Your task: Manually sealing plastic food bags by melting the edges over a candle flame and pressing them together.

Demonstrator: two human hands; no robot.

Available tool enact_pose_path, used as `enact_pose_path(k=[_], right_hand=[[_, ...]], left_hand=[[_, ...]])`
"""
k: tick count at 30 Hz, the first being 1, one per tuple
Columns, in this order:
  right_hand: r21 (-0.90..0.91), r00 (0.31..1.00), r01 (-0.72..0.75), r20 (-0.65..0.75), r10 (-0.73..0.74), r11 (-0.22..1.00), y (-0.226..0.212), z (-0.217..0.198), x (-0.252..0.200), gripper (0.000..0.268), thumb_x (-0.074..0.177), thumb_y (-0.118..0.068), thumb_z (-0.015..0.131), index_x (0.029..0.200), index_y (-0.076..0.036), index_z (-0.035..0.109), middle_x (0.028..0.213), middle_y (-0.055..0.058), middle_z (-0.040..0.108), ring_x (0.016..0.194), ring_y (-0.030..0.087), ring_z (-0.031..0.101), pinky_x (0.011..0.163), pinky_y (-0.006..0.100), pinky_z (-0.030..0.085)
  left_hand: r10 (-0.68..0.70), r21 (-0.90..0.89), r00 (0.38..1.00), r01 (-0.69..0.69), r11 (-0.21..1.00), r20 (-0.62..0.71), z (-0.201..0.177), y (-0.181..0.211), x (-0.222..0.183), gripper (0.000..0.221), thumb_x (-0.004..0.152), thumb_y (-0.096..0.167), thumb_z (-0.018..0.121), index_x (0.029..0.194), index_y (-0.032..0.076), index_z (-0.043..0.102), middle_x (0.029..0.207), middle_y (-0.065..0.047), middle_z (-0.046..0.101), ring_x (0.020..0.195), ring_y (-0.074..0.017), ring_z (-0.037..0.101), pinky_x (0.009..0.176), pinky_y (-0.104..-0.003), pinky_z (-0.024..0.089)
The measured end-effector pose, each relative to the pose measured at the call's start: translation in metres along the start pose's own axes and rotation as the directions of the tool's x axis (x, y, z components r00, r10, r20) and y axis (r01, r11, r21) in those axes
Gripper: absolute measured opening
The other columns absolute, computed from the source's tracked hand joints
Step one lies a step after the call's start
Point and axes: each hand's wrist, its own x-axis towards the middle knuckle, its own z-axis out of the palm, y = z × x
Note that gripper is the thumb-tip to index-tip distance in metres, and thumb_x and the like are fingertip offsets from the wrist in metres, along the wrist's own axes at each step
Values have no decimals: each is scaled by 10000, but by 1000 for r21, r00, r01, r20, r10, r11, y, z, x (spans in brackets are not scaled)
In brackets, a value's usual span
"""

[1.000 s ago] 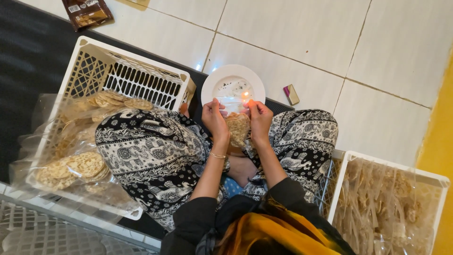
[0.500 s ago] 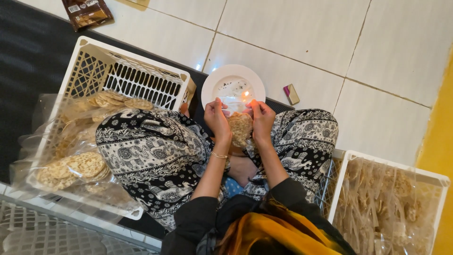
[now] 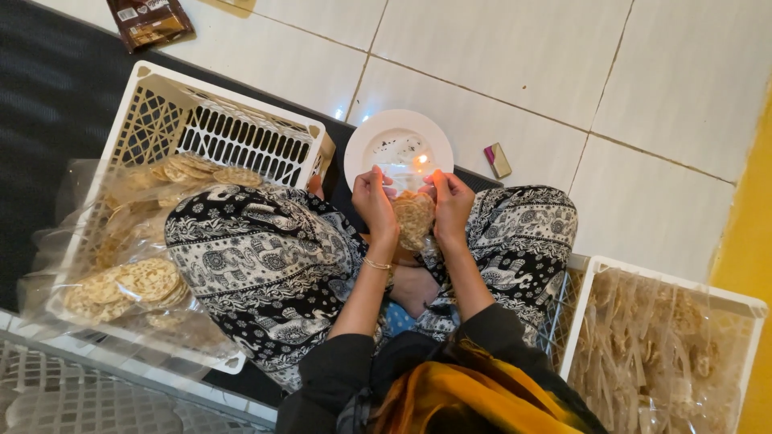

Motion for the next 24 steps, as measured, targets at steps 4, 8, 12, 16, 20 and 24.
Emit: enact_pose_path(k=[4, 8, 12, 16, 20, 24], right_hand=[[5, 1000, 2, 8, -2, 1000, 2, 3, -1, 200, 925, -175, 668, 760, -90, 745, 568, 152, 668, 428, 54, 475, 443, 149, 362], [-14, 999, 26, 31, -26, 1000, 0, 6, -5, 202, 919, -157, 678, 743, -89, 751, 558, 135, 663, 449, 35, 463, 452, 141, 360], [-9, 999, 4, 43, -4, 1000, -4, 10, -9, 215, 932, -183, 668, 757, -89, 751, 581, 126, 683, 457, 35, 478, 472, 149, 397], [8, 998, -3, 62, 3, 1000, -9, 8, -15, 221, 941, -206, 662, 774, -91, 751, 596, 114, 694, 470, 20, 495, 484, 139, 409], [73, 996, -41, 81, 35, 997, -11, 0, -21, 208, 955, -156, 646, 792, -66, 738, 657, 140, 705, 549, 102, 636, 615, 204, 544], [-12, 991, -21, 133, 22, 1000, -23, -15, -27, 227, 988, -189, 651, 838, -57, 759, 706, 156, 730, 661, 156, 725, 717, 253, 589]], left_hand=[[5, -2, 1000, -5, 1000, -3, -5, -8, 7, 197, 977, 246, 645, 849, 98, 613, 692, -70, 669, 509, -101, 594, 445, -175, 421], [9, -6, 1000, -9, 1000, -22, -9, -2, 8, 197, 978, 253, 644, 850, 105, 619, 691, -61, 672, 509, -98, 597, 450, -176, 422], [27, 3, 999, -27, 1000, -23, -14, 2, 9, 196, 987, 248, 642, 858, 101, 634, 709, -69, 679, 526, -109, 608, 478, -185, 415], [40, 11, 999, -39, 999, -17, -18, -3, 10, 213, 999, 271, 636, 861, 108, 634, 719, -64, 684, 544, -108, 611, 498, -193, 425], [68, 31, 998, -68, 997, 3, -18, 2, -4, 227, 1022, 271, 631, 883, 92, 630, 745, -73, 682, 563, -115, 606, 548, -220, 450], [97, 56, 994, -100, 993, 56, -21, 2, -18, 241, 1038, 287, 612, 899, 90, 623, 740, -46, 661, 568, -103, 601, 620, -225, 473]])
